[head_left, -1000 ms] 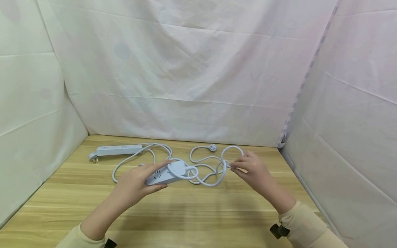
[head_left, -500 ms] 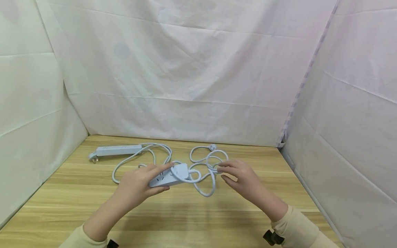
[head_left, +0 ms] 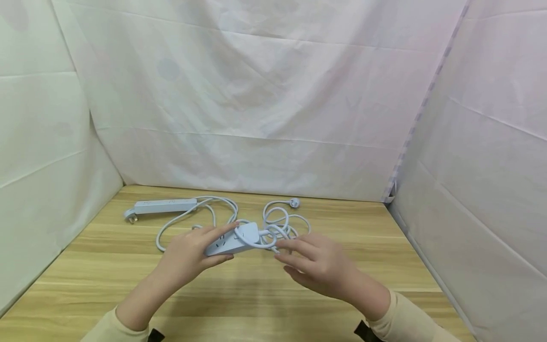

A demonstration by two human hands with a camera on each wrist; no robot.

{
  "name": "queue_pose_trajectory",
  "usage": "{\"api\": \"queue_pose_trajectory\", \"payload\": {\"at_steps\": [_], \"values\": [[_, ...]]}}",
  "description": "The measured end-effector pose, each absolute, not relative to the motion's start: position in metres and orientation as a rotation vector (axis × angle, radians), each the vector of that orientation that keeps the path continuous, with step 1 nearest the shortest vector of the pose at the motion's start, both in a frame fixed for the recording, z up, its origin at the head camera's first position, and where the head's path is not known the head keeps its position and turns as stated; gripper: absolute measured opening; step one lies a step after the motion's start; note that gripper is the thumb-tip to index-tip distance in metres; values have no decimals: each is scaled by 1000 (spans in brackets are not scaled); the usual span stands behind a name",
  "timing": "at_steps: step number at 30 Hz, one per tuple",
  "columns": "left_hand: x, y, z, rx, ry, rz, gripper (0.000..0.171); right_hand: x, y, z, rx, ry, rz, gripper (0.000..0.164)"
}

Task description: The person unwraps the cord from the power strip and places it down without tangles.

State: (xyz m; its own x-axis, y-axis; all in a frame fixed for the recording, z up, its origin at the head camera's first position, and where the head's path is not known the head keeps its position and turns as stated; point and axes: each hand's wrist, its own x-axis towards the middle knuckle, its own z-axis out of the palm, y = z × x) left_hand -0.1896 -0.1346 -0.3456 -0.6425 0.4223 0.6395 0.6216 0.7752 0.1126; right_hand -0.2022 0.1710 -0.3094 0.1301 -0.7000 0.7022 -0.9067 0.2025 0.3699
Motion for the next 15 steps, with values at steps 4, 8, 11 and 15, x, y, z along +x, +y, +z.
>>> {"api": "queue_pose_trajectory", "payload": {"at_steps": [4,8,11,15], "values": [[-189,-135,-345,-776,-2363,-444,68,-206,174,-310,1584,-1641,141,25],[-189,-135,-343,-777,-2376,-448,69,-216,179,-315,1585,-1689,132,29],[-188,-135,-341,-778,-2387,-448,69,-224,186,-317,1566,-1729,163,31],[-187,-134,-340,-779,-2392,-462,68,-233,197,-316,1520,-1835,173,35]]}}
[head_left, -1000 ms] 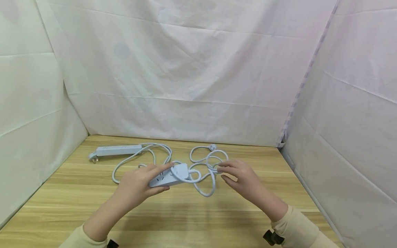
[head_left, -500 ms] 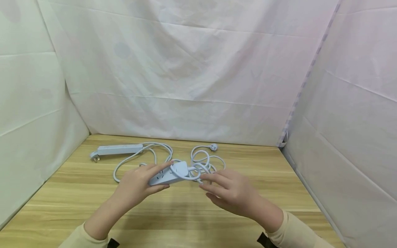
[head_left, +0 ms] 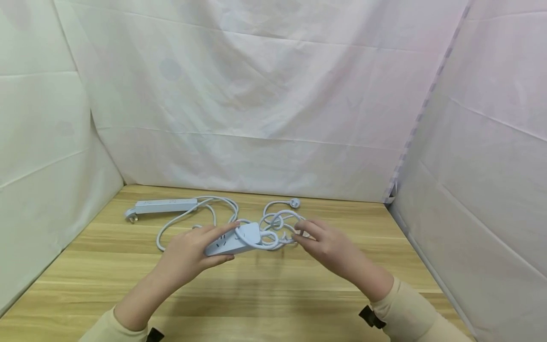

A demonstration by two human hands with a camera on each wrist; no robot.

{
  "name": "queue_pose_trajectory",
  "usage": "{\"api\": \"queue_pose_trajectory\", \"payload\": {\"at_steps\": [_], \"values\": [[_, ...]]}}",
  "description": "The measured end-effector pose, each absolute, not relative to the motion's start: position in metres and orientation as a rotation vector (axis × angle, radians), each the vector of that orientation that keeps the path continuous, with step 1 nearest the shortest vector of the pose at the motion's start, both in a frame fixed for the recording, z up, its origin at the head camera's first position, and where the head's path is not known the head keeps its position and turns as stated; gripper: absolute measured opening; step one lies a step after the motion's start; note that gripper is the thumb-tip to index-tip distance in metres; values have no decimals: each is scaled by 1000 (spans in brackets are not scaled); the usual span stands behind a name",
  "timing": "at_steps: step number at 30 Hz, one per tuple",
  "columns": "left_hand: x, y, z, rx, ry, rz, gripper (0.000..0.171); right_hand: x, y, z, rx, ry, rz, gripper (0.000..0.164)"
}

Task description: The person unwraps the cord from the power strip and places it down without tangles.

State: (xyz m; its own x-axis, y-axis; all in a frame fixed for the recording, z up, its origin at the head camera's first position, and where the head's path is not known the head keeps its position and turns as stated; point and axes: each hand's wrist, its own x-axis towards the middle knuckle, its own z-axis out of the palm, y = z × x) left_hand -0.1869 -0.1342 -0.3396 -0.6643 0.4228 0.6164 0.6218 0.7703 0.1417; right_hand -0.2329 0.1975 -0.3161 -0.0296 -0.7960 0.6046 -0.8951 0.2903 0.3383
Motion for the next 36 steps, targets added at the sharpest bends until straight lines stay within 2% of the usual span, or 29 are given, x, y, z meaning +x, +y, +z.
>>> {"api": "queue_pose_trajectory", "payload": {"at_steps": [11,24,26,29,30,33,36], "values": [[-189,-130,-337,-769,-2467,-493,80,-254,236,-319,1330,-1946,245,34],[-200,-125,-346,-755,-2558,-404,73,-267,284,-331,1157,-2051,309,42],[-202,-126,-348,-755,-2559,-394,69,-269,291,-333,1139,-2069,318,34],[-205,-127,-351,-745,-2567,-392,65,-271,300,-338,1109,-2094,321,12],[-206,-128,-352,-740,-2569,-389,63,-272,303,-340,1093,-2108,318,10],[-209,-129,-357,-729,-2586,-385,62,-274,310,-346,1042,-2134,297,21],[-213,-130,-364,-738,-2613,-370,61,-276,315,-352,976,-2185,275,22]]}}
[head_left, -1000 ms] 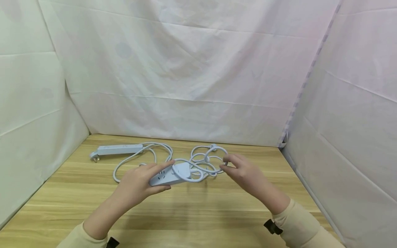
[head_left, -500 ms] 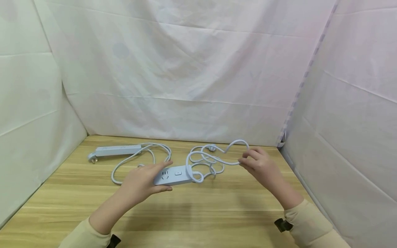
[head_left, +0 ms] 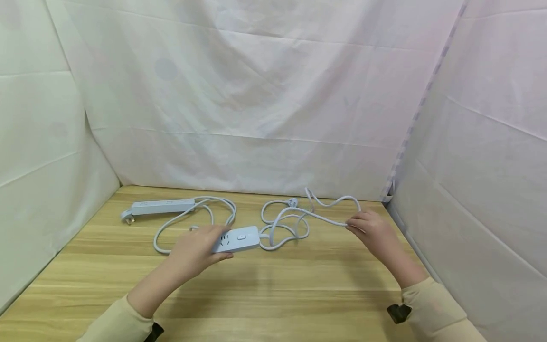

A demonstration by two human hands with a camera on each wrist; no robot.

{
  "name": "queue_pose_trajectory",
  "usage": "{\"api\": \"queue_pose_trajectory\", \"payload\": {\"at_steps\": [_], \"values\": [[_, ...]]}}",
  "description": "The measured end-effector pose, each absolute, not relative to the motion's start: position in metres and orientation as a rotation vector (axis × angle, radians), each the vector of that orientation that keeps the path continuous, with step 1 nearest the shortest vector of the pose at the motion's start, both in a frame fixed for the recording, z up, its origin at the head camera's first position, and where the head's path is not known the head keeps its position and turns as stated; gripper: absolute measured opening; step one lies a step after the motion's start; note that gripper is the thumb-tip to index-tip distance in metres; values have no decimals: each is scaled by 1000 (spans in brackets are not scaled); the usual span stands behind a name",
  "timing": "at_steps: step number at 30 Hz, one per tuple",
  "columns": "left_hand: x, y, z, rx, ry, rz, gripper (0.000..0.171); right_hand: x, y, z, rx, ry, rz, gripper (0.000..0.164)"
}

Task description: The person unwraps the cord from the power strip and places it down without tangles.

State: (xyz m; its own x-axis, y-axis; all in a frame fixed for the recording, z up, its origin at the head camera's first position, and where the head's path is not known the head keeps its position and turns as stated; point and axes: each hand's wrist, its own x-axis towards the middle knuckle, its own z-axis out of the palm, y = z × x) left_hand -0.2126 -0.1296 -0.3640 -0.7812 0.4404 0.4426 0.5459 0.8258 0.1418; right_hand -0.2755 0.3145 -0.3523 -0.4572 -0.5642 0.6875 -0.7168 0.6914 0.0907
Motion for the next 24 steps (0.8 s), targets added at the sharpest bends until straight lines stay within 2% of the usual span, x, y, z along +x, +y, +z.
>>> {"api": "queue_pose_trajectory", "payload": {"at_steps": [8,12,24], "values": [[-219,-126,-381,-793,-2707,-459,52,-277,313,-371,726,-2623,308,7],[-219,-124,-389,-824,-2741,-518,49,-283,304,-379,623,-2830,395,8],[-220,-111,-416,-920,-2736,-482,46,-298,286,-407,623,-2982,447,7]]}}
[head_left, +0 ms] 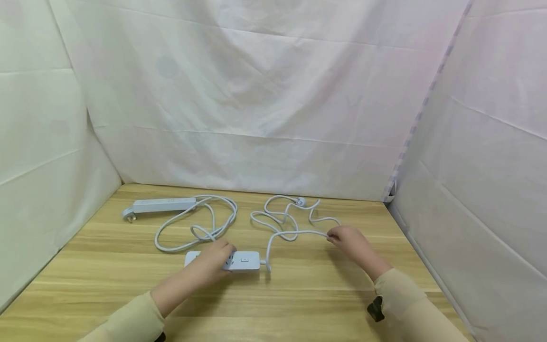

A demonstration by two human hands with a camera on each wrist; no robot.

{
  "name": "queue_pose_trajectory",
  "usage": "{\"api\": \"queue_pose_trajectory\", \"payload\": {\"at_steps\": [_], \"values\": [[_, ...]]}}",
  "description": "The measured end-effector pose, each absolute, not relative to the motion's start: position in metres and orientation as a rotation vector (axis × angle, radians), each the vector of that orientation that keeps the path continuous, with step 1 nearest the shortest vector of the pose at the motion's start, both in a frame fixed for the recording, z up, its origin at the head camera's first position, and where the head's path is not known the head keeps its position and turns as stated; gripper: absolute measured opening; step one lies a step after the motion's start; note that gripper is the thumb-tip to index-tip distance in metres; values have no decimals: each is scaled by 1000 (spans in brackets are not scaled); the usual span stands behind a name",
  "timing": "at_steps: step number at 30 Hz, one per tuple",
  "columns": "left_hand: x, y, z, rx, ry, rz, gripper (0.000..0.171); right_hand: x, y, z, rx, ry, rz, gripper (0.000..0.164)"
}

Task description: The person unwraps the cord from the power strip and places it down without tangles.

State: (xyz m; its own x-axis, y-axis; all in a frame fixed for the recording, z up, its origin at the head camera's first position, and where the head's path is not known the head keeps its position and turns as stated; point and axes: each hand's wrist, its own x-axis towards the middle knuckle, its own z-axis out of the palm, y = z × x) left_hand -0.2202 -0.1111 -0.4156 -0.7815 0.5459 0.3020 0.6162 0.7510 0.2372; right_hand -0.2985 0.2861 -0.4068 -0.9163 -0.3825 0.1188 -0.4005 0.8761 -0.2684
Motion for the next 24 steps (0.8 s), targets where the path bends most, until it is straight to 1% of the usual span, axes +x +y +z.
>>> {"api": "queue_pose_trajectory", "payload": {"at_steps": [6,14,24], "values": [[-221,-101,-421,-930,-2780,-439,47,-304,290,-413,608,-3053,451,6],[-223,-91,-429,-879,-2917,-513,47,-309,298,-419,611,-3063,390,8],[-229,-80,-433,-948,-2881,-444,45,-314,319,-420,536,-3101,354,10]]}}
